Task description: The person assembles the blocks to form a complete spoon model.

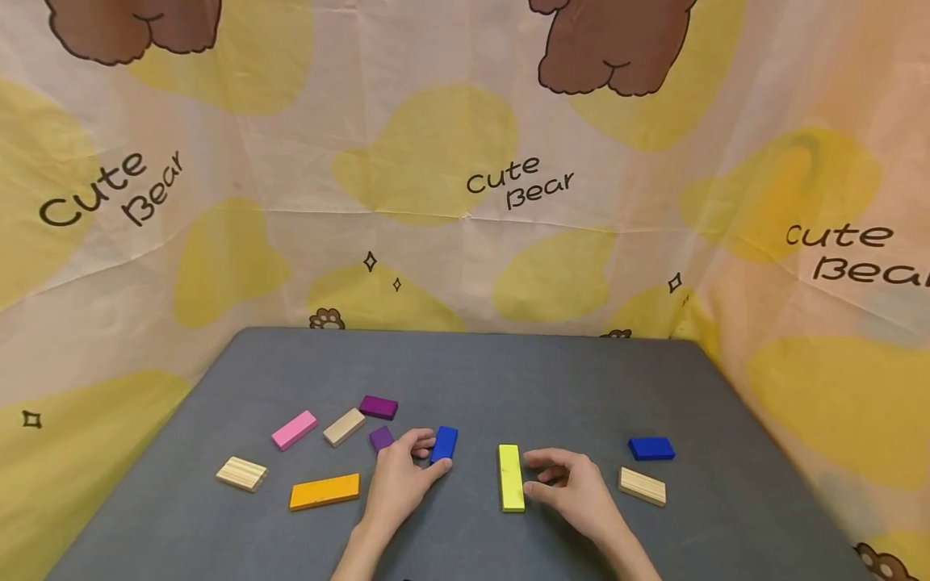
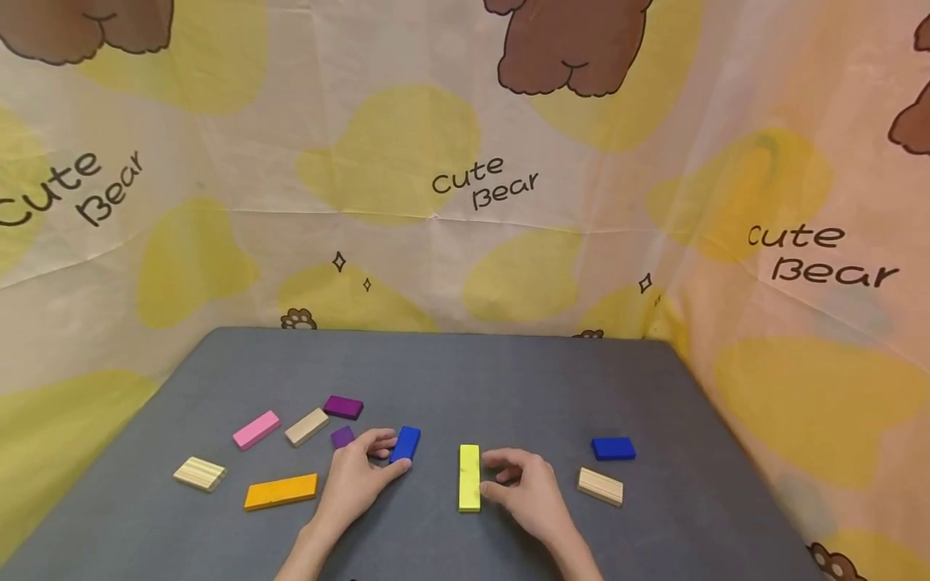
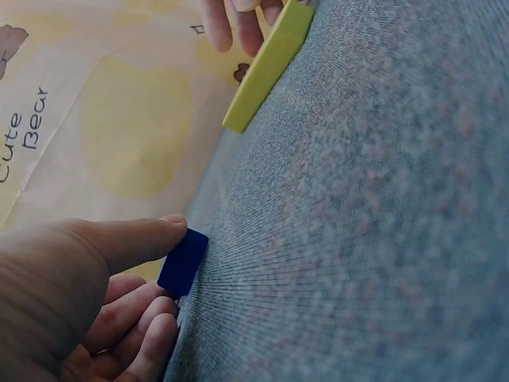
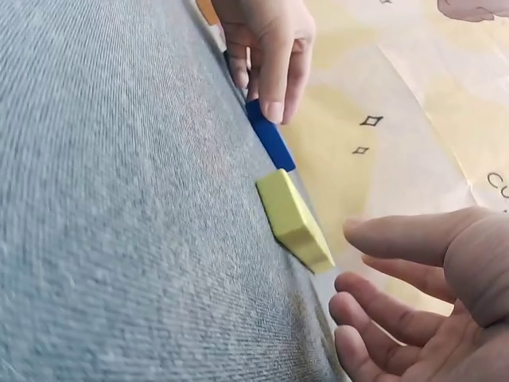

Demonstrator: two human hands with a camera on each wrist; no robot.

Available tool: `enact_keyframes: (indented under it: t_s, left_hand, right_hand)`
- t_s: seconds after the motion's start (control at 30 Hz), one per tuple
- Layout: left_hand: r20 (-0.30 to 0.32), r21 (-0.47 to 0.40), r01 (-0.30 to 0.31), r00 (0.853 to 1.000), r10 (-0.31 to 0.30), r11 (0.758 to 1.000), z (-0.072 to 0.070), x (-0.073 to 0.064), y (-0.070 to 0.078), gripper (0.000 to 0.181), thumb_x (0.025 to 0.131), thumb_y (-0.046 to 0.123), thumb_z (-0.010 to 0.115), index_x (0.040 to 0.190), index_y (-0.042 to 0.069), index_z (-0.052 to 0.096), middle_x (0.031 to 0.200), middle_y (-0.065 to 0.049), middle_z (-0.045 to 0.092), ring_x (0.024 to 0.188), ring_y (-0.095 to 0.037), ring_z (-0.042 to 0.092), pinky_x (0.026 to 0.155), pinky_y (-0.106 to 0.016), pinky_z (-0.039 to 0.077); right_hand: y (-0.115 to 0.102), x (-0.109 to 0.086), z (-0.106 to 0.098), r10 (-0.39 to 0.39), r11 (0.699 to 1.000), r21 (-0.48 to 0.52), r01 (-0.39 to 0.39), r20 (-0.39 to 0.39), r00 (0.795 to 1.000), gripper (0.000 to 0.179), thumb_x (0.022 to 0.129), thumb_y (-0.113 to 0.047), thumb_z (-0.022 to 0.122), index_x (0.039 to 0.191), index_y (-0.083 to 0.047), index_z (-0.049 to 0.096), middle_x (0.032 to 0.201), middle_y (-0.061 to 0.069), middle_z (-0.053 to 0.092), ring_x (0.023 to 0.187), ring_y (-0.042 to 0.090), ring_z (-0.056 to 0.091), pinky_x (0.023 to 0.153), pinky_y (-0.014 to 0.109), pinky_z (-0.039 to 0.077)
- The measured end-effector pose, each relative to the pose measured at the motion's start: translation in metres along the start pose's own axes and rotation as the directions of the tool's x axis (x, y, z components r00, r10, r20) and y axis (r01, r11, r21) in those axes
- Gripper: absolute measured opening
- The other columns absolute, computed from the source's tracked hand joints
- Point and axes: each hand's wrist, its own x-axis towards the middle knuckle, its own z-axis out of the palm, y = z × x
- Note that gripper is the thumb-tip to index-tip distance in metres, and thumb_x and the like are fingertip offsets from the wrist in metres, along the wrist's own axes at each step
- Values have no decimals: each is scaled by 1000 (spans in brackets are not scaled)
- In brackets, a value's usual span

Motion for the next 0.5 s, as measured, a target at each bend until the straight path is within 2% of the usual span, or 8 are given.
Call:
enact_keyframes:
  t_s: [0.2, 0.5]
  left_hand:
    - [3, 3, 3, 1000, -3, 1000, 1, 0, 1, 44, 77, 20, 86, 115, 5, 68, 101, 0, 72, 90, -17, 63, 83, -42, 52]
    - [10, 16, 12, 1000, -12, 1000, 1, 0, 2, 44, 78, 20, 85, 116, 5, 68, 102, -1, 71, 90, -17, 63, 82, -42, 52]
  right_hand:
    - [-1, -1, 5, 21, 1000, -8, -22, -34, 999, 32, 75, -8, 85, 106, -8, 75, 99, 2, 69, 80, 18, 59, 64, 28, 51]
    - [1, -1, 8, 32, 999, -23, -32, -16, 999, 31, 75, -7, 85, 105, -9, 76, 94, 0, 68, 80, 18, 58, 64, 27, 49]
